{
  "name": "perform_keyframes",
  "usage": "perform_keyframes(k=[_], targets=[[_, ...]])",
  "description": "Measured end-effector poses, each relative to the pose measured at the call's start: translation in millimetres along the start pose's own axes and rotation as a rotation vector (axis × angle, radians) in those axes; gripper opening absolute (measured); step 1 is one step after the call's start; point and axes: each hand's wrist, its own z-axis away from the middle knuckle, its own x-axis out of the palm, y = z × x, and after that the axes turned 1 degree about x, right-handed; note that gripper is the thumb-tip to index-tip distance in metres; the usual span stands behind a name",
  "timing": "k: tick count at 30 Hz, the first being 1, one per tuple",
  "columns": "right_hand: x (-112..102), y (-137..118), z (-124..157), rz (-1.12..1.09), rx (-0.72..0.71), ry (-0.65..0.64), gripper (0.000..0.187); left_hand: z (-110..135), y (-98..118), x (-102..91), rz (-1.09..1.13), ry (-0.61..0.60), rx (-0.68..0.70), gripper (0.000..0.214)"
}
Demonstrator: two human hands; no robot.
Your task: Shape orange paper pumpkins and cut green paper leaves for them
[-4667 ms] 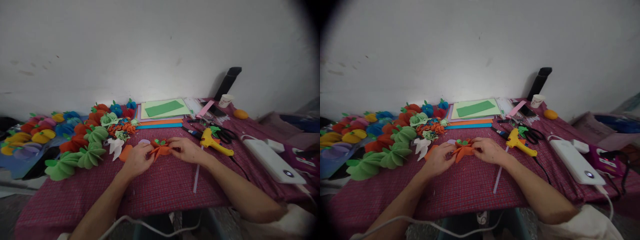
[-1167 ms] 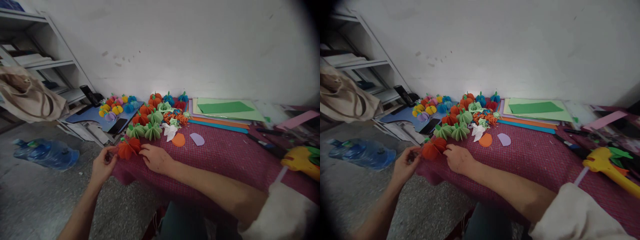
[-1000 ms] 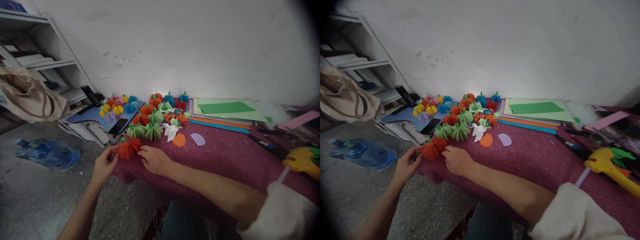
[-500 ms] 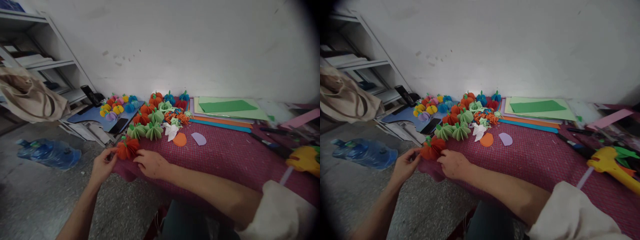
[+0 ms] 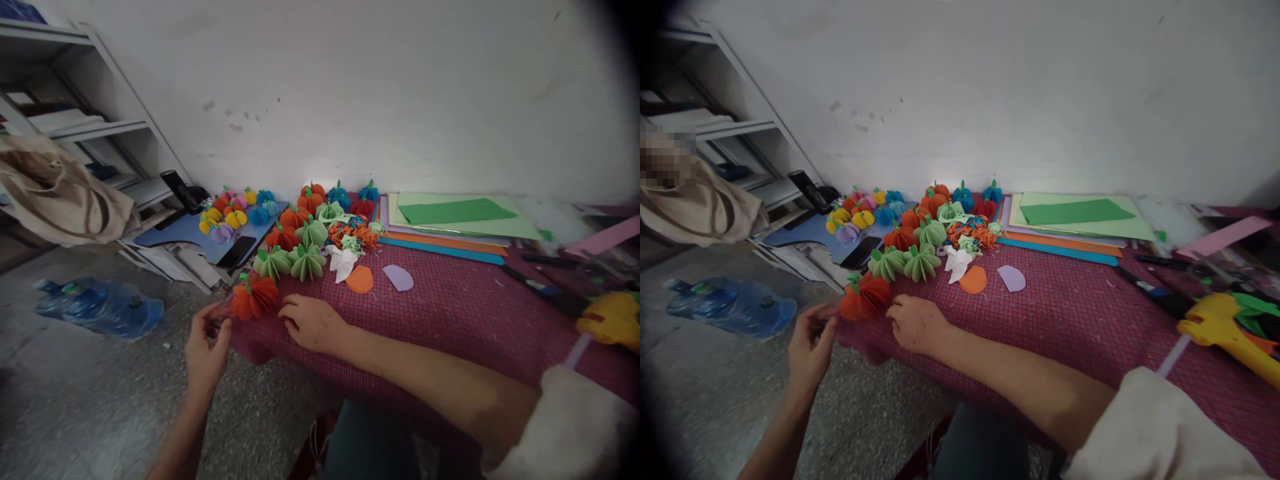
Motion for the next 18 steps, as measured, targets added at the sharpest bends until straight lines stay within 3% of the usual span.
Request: perform_keyframes(k=[7, 13, 18], targets=[[-0.6, -7.8, -3.2, -0.020, 0.020, 0.008, 0.027, 23.2, 10.6, 14.9, -0.252, 0.102, 0.099, 0.029], [1.3, -12.8, -6.7, -0.021, -0.003, -0.011, 0.030, 26.9, 20.0, 21.4, -0.356, 0.068, 0.286, 0.032], [0.2, -11.6, -4.2, 0.000, -0.009, -0.011, 0.025, 31.7, 19.5, 20.5, -0.309, 0.178, 0.160, 0.045]])
